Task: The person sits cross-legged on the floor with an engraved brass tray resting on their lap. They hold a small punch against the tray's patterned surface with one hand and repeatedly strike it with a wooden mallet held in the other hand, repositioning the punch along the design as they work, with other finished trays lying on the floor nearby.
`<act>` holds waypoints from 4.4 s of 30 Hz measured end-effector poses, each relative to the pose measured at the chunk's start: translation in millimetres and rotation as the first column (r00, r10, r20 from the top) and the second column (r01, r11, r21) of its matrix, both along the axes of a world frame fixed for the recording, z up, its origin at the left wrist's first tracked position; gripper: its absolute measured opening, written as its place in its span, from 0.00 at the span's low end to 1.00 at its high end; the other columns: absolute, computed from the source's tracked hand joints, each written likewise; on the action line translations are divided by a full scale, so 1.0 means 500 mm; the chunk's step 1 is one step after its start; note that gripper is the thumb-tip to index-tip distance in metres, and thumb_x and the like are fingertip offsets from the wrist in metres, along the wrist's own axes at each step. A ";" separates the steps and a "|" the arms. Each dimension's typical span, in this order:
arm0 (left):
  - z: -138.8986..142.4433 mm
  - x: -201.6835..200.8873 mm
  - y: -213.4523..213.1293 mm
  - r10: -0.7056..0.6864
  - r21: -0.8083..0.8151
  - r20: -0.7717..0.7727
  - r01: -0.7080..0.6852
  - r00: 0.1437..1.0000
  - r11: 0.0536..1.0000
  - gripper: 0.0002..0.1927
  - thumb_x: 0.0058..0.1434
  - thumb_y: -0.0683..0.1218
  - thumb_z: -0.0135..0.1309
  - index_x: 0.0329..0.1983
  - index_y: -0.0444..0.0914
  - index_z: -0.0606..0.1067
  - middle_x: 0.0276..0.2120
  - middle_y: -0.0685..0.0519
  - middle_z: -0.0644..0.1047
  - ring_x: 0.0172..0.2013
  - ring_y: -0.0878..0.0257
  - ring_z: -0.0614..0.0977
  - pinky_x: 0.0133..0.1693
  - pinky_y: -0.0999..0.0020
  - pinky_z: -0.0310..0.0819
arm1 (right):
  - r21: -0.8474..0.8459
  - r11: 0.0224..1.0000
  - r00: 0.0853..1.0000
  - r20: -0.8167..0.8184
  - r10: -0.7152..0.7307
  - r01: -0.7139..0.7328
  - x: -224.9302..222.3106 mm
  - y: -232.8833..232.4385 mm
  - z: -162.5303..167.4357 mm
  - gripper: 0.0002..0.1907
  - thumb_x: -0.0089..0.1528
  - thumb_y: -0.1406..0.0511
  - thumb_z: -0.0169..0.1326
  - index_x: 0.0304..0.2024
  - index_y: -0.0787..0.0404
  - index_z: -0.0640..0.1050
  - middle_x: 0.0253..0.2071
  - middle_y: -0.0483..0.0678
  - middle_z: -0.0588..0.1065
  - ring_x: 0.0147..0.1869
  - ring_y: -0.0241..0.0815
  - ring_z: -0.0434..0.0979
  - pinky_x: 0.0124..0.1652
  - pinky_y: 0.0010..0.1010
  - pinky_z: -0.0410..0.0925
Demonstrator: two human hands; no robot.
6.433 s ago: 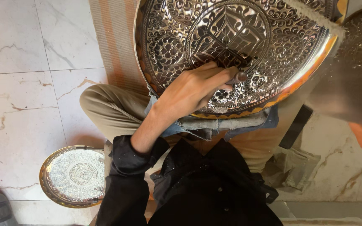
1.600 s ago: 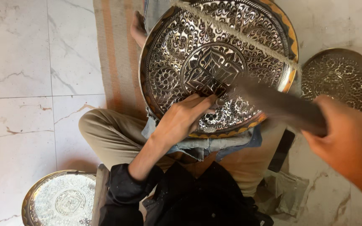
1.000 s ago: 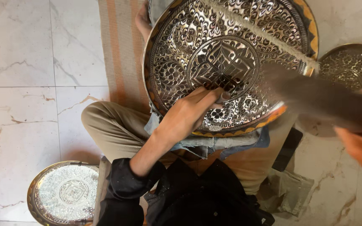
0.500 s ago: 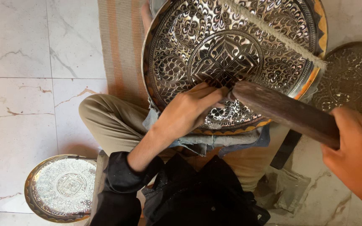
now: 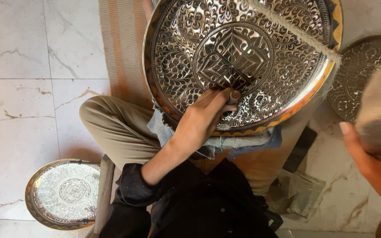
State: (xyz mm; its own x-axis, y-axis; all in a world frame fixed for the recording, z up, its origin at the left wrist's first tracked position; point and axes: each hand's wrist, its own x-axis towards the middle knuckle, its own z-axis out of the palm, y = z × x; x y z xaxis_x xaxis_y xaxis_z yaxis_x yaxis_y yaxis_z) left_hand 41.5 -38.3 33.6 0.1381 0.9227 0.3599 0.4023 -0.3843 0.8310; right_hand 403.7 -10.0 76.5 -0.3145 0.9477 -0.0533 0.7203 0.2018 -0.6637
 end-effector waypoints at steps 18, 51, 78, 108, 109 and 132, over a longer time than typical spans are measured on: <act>-0.044 0.017 -0.013 0.113 0.030 -0.097 -0.111 0.989 0.993 0.23 0.64 0.31 0.53 0.62 0.32 0.67 0.43 0.44 0.78 0.43 0.48 0.82 0.44 0.56 0.79 | -0.135 0.990 0.879 0.475 0.040 0.028 -0.058 0.058 0.070 0.10 0.59 0.72 0.63 0.44 0.64 0.79 0.28 0.50 0.72 0.29 0.42 0.74 0.31 0.36 0.67; -0.059 0.019 -0.013 0.098 0.070 -0.033 -0.096 0.995 0.993 0.20 0.65 0.32 0.54 0.60 0.31 0.67 0.46 0.46 0.80 0.41 0.52 0.81 0.42 0.60 0.80 | -0.070 0.987 0.685 0.713 0.153 -0.148 -0.096 0.069 0.110 0.14 0.55 0.72 0.64 0.43 0.63 0.77 0.26 0.48 0.72 0.28 0.38 0.75 0.30 0.28 0.67; -0.058 0.020 -0.010 0.148 0.043 -0.089 -0.144 0.985 0.989 0.20 0.63 0.33 0.56 0.57 0.35 0.70 0.44 0.48 0.80 0.40 0.53 0.80 0.39 0.59 0.79 | -0.031 0.988 0.883 0.444 0.149 -0.151 -0.139 0.079 0.136 0.17 0.52 0.71 0.65 0.42 0.63 0.76 0.30 0.51 0.75 0.30 0.46 0.77 0.31 0.34 0.69; -0.041 0.015 -0.009 0.114 0.065 -0.163 -0.105 0.980 0.992 0.22 0.59 0.32 0.56 0.55 0.38 0.72 0.41 0.49 0.78 0.39 0.51 0.78 0.40 0.58 0.78 | 0.055 0.968 0.797 0.580 0.168 -0.244 -0.152 0.082 0.133 0.17 0.51 0.69 0.66 0.40 0.63 0.74 0.28 0.51 0.75 0.32 0.46 0.78 0.34 0.34 0.69; -0.040 0.014 -0.009 0.108 0.051 -0.151 -0.101 0.983 0.994 0.22 0.59 0.31 0.56 0.57 0.37 0.72 0.41 0.49 0.78 0.39 0.51 0.78 0.40 0.58 0.78 | 0.042 0.991 0.893 0.440 0.094 -0.125 -0.162 0.080 0.133 0.15 0.55 0.71 0.64 0.42 0.66 0.75 0.28 0.53 0.74 0.31 0.48 0.78 0.32 0.37 0.69; -0.057 0.014 -0.014 0.106 -0.001 -0.198 -0.108 0.974 0.994 0.16 0.58 0.32 0.58 0.47 0.36 0.72 0.42 0.48 0.80 0.41 0.53 0.81 0.39 0.62 0.80 | 0.062 0.939 0.703 0.680 0.209 -0.339 -0.122 0.046 0.111 0.16 0.50 0.69 0.66 0.38 0.61 0.75 0.32 0.50 0.75 0.37 0.45 0.79 0.38 0.31 0.69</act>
